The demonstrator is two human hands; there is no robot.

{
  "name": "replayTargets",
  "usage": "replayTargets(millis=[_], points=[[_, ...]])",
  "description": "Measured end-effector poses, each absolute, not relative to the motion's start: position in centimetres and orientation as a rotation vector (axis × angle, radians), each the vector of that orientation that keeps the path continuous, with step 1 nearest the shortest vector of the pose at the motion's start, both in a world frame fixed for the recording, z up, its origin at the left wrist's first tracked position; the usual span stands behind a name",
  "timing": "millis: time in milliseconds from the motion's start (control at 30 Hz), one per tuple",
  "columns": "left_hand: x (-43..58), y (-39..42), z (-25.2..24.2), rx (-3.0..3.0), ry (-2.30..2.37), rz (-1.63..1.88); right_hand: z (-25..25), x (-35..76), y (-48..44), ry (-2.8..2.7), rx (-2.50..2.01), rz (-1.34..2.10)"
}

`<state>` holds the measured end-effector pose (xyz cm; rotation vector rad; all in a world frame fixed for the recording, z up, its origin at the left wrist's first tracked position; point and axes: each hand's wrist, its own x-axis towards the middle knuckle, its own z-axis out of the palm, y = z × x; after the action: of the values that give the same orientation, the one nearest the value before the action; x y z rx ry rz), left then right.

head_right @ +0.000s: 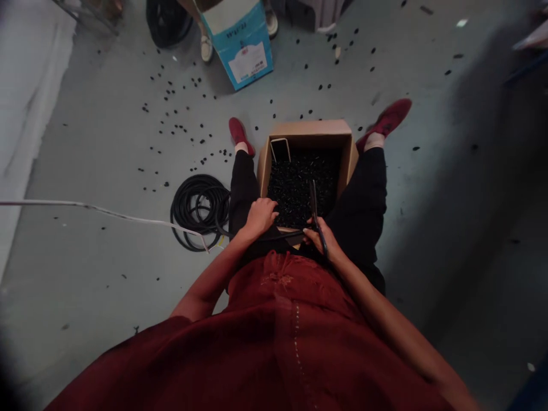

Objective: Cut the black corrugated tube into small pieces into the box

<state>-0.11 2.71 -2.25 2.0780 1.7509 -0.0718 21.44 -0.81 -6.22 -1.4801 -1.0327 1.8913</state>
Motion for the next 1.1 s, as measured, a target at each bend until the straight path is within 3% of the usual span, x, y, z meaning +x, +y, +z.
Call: replayTargets(millis=[167, 1100], points=[[-4.0, 4.5, -4.9, 2.202, 1.687, -0.464, -6.9, 21.8, -1.2, -0.939, -1.492, 1.88], [-6.6, 4.7, -4.5, 2.277, 1.55, -0.482, -6.3, 22.1, -2.5, -0.859, -1.492, 1.871]])
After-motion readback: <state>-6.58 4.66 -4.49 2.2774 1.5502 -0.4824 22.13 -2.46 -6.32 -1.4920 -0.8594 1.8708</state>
